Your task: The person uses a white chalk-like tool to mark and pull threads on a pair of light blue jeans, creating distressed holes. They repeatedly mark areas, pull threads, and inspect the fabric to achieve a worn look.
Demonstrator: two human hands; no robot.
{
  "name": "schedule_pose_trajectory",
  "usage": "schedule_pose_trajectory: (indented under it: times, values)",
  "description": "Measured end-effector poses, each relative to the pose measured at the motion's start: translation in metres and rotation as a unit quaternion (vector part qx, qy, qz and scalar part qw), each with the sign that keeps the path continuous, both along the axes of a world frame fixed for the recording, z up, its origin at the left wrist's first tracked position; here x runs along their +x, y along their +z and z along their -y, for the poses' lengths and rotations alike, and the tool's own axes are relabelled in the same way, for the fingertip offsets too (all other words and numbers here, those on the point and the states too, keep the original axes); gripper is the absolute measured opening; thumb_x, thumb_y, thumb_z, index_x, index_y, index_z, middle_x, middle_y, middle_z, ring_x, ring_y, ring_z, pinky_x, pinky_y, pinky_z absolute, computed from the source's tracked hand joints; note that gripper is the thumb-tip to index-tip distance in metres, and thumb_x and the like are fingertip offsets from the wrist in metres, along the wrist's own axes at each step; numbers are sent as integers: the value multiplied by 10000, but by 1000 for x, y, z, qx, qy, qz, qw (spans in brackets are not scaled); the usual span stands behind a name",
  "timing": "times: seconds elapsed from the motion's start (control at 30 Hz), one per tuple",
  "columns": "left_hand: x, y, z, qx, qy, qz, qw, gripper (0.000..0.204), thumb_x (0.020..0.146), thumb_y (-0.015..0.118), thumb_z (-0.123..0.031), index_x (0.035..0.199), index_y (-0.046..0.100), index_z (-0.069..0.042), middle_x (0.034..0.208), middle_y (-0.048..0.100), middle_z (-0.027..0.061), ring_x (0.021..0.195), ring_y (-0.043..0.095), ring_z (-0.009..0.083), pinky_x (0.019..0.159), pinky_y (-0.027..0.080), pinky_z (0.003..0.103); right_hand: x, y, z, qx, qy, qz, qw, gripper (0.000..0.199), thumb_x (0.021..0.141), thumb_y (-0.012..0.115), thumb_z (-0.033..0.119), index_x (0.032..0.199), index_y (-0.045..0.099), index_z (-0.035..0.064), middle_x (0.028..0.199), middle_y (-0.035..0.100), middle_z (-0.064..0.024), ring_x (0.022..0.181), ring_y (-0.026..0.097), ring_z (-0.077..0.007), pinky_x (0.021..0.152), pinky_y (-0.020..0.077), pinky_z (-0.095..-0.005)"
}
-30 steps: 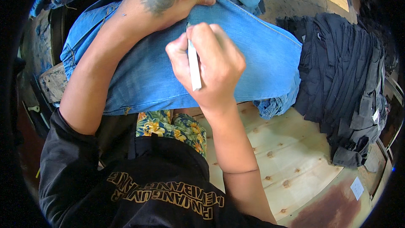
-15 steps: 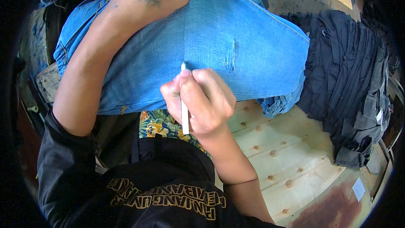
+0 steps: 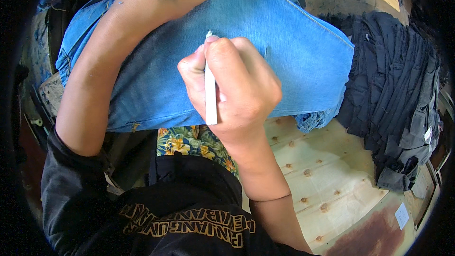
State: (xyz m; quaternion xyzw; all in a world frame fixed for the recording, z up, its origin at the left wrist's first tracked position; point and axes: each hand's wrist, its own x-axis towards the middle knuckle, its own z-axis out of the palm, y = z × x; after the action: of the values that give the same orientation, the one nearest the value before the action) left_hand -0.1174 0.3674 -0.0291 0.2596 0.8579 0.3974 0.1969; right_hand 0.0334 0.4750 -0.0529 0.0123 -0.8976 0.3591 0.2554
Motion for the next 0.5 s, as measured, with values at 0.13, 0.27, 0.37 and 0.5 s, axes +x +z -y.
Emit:
schedule_pose_trajectory:
  times: [0.13, 0.27, 0.37, 0.5]
  values:
    - [3, 6, 4, 30, -2, -7, 1000, 193, 915, 769, -196, 934, 794, -6, 856, 705, 272, 811, 728, 418, 760, 563, 440, 14, -3, 3, 8, 12, -10, 1000, 172, 737, 745, -104, 838, 629, -28, 688, 625, -126, 527, 570, -185, 504, 472, -285]
    - [1, 8, -3, -11, 12, 16, 1000, 205, 911, 768, -185, 941, 787, 17, 849, 696, 292, 795, 725, 420, 758, 557, 444, 32, -3, 9, -4, 5, -21, 1000, 190, 709, 747, -98, 854, 648, -24, 655, 549, -80, 510, 545, -208, 471, 460, -304]
    - [0, 8, -6, -36, 22, 34, 999, 206, 910, 764, -176, 930, 781, 29, 830, 689, 297, 764, 716, 419, 743, 550, 446, 36, 1, 8, -24, 11, -10, 1000, 194, 715, 750, -88, 870, 655, -21, 663, 569, -86, 516, 558, -198, 469, 468, -306]
    - [1, 7, -1, 38, -3, -4, 999, 209, 909, 762, -173, 910, 775, 35, 800, 677, 296, 722, 701, 414, 719, 536, 451, 21, -5, 1, 4, -1, -36, 999, 188, 753, 780, -71, 873, 645, -20, 752, 687, -134, 557, 612, -182, 517, 502, -286]
